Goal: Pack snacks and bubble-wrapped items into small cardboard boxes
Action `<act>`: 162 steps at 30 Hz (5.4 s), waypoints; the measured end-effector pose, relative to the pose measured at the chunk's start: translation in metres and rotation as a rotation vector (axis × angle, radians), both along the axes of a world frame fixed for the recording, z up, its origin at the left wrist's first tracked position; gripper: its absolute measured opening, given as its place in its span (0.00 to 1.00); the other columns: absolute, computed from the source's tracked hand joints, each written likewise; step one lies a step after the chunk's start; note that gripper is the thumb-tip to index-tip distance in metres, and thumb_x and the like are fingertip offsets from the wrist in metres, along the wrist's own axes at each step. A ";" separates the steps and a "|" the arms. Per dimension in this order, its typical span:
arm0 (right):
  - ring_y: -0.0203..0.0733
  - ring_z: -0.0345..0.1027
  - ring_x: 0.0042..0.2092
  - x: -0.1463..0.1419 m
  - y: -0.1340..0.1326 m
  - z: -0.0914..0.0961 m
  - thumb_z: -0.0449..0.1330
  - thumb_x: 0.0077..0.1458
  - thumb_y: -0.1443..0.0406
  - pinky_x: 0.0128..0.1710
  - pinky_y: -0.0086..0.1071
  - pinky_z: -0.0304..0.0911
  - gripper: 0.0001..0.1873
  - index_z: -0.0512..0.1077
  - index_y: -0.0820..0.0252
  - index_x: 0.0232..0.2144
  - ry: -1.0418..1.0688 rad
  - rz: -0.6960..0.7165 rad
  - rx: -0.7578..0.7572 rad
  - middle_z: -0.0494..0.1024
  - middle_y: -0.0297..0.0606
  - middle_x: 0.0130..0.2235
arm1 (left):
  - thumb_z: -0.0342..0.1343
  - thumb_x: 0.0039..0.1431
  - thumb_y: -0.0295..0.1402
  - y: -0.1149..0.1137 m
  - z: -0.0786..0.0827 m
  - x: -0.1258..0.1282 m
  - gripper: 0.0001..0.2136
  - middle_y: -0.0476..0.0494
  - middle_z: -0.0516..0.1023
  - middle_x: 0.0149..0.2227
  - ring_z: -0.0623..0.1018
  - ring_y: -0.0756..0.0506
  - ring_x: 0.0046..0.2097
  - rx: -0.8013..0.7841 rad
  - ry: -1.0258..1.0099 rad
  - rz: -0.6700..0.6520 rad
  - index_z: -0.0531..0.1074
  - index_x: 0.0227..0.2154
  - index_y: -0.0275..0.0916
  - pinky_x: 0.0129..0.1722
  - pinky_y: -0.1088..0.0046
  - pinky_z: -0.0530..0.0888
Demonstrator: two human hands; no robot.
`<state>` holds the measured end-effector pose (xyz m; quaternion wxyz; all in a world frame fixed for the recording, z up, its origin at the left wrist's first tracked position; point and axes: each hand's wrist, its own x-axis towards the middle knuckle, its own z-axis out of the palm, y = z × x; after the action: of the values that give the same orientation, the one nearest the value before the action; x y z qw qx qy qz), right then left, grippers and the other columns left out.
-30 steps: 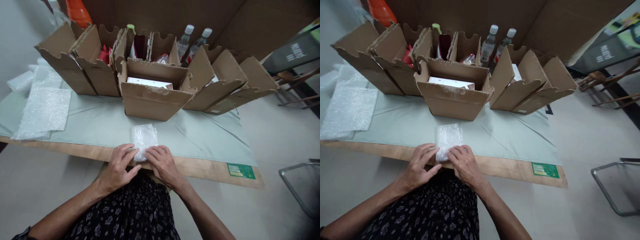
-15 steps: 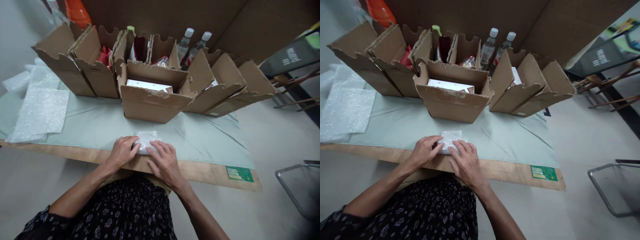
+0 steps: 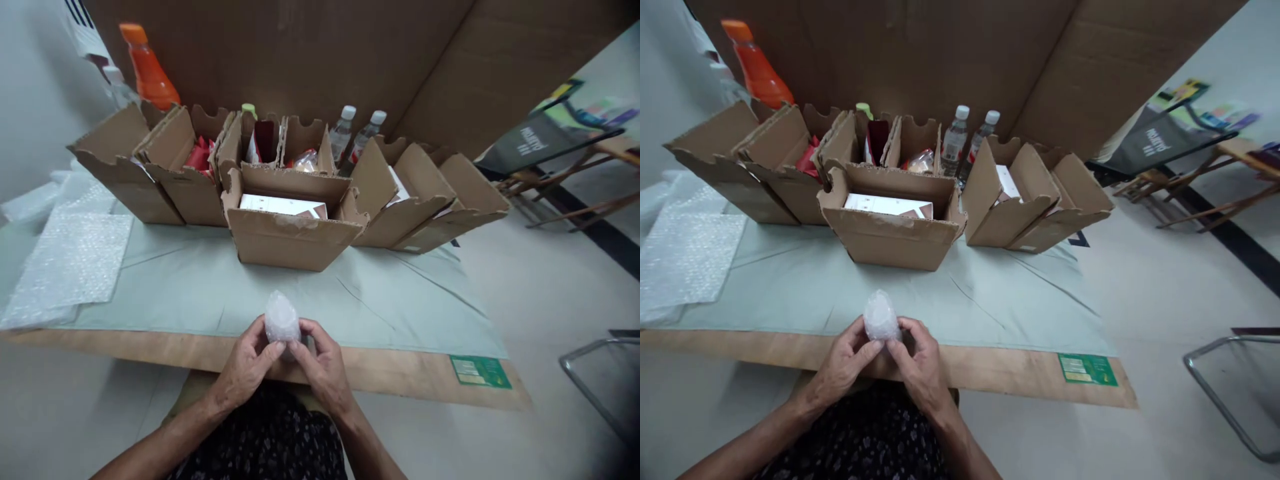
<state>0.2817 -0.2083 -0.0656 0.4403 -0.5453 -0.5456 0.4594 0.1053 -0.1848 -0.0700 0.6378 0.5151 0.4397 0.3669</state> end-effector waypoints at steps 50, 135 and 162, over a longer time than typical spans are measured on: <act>0.48 0.77 0.44 0.054 0.226 0.185 0.62 0.57 0.62 0.37 0.33 0.58 0.12 0.83 0.57 0.41 -1.746 0.417 0.083 0.85 0.42 0.42 | 0.54 0.65 0.30 0.060 -0.036 -0.006 0.11 0.41 0.84 0.44 0.83 0.42 0.45 0.723 0.320 -0.057 0.77 0.48 0.42 0.45 0.64 0.81; 0.60 0.48 0.73 0.122 0.037 -0.009 0.72 0.42 0.40 0.70 0.54 0.51 0.69 0.40 0.51 0.74 -0.180 -0.193 0.347 0.52 0.49 0.74 | 0.61 0.61 0.43 0.082 -0.025 0.018 0.40 0.33 0.61 0.70 0.62 0.33 0.71 0.374 0.119 0.225 0.49 0.72 0.47 0.63 0.49 0.71; 0.57 0.66 0.61 0.073 0.038 -0.043 0.63 0.62 0.59 0.49 0.51 0.76 0.46 0.44 0.56 0.73 -0.571 -0.730 0.509 0.59 0.59 0.67 | 0.56 0.67 0.37 0.088 -0.034 0.104 0.33 0.40 0.53 0.75 0.53 0.36 0.75 0.551 0.061 -0.091 0.53 0.72 0.49 0.73 0.47 0.54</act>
<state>0.3551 -0.1703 -0.1083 0.5240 -0.6791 -0.5127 -0.0378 0.2089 -0.0968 -0.1041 0.4759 0.6991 0.3185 0.4281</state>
